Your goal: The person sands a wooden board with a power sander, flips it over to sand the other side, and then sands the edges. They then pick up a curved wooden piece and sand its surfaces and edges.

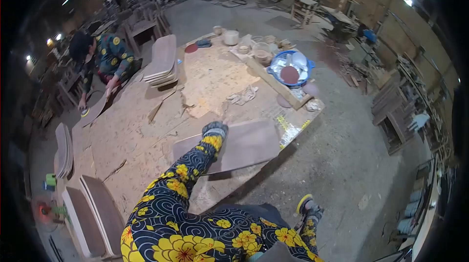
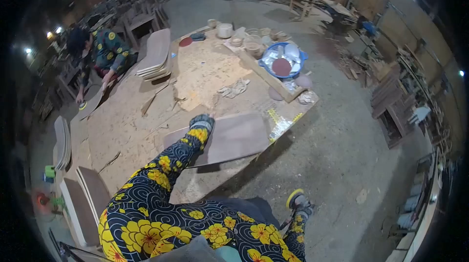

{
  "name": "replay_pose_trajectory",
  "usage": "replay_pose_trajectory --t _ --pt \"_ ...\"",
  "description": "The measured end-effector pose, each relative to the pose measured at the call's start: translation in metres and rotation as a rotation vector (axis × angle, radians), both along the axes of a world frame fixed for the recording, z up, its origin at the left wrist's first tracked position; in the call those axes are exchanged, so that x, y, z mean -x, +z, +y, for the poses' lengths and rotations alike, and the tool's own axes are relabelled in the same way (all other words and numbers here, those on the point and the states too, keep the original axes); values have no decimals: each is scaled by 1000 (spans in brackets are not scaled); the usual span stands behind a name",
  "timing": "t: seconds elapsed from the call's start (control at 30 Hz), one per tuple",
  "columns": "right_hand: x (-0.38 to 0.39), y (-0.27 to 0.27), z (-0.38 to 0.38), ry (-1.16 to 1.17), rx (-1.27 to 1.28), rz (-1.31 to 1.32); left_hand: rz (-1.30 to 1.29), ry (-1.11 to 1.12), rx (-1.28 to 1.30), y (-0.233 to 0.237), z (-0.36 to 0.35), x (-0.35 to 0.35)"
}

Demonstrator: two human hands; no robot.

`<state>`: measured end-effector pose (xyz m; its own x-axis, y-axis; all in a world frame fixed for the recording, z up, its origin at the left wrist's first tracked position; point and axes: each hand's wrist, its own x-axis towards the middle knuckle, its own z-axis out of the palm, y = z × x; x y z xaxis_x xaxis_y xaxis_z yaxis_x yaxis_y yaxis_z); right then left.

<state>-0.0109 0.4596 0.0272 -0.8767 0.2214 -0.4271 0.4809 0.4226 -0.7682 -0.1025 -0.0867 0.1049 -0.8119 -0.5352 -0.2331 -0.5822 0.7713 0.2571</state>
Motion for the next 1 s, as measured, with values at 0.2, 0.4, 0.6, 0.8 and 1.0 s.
replay_pose_trajectory --t 0.2,0.4,0.6,0.8,1.0 --pt "124 56 -58 336 -9 302 -28 217 -11 -31 -25 31" --pt "262 95 -158 808 -48 551 68 299 186 -65 -6 7" --pt "349 51 -289 1187 -407 431 142 911 85 -93 13 -116" --pt "296 24 -364 1786 -521 518 -11 798 26 -128 60 -169" --pt "326 57 -408 1540 -603 315 -347 783 -296 -47 55 -143"
